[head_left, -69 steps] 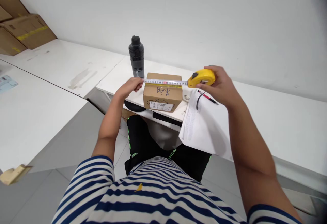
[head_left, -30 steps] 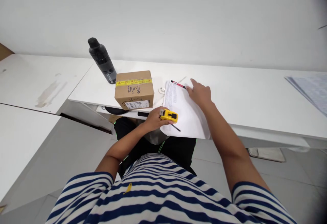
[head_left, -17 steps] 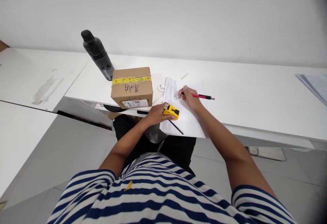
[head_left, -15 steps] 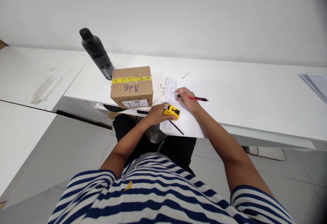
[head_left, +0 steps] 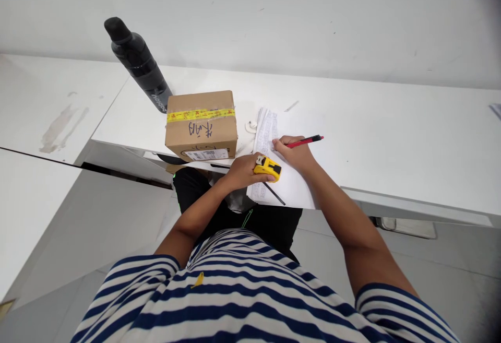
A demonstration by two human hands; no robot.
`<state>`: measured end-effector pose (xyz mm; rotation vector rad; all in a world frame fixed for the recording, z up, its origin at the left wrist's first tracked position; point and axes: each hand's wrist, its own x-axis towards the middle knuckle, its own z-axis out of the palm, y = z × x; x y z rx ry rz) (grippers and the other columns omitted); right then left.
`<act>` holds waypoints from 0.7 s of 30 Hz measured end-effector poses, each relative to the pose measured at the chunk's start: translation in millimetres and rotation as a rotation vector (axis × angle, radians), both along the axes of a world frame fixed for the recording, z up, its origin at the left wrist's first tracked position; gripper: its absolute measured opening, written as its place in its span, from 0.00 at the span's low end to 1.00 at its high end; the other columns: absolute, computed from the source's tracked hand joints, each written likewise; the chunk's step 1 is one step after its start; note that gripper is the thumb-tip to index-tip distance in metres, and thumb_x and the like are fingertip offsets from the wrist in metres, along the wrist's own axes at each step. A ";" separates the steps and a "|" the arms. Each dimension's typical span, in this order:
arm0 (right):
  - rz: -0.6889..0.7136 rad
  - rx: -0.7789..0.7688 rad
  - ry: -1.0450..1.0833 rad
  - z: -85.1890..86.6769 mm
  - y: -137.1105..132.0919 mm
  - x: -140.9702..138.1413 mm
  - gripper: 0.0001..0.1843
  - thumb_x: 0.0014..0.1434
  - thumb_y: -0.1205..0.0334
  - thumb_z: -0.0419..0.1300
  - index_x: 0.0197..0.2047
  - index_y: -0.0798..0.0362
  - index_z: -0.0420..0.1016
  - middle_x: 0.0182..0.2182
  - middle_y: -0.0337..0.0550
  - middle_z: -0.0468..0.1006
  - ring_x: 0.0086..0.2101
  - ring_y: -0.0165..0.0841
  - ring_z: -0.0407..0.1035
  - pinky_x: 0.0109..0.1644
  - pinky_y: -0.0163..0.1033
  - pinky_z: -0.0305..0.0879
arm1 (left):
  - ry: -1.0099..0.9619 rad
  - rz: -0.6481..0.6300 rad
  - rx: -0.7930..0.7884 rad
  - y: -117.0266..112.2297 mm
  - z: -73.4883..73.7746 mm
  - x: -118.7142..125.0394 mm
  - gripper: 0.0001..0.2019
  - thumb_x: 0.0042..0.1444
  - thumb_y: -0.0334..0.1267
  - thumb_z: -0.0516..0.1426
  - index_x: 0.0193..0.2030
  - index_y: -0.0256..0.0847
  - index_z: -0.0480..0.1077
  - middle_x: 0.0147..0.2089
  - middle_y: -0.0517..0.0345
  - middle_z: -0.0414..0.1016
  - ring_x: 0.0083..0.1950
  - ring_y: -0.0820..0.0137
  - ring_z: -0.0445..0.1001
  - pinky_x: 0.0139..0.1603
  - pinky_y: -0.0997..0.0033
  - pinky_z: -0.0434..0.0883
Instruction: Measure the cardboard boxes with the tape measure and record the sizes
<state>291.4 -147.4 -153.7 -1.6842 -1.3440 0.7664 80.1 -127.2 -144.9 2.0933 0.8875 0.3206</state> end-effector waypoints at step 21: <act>-0.025 0.034 -0.005 -4.0 -0.4 1.7 0.23 0.59 0.43 0.63 0.21 0.50 0.71 0.21 0.41 0.76 0.27 0.35 0.69 0.33 0.42 0.66 | 0.002 -0.016 0.023 0.3 -3.5 -0.5 0.33 0.52 0.65 0.65 0.55 0.43 0.72 0.53 0.53 0.83 0.54 0.57 0.81 0.54 0.62 0.73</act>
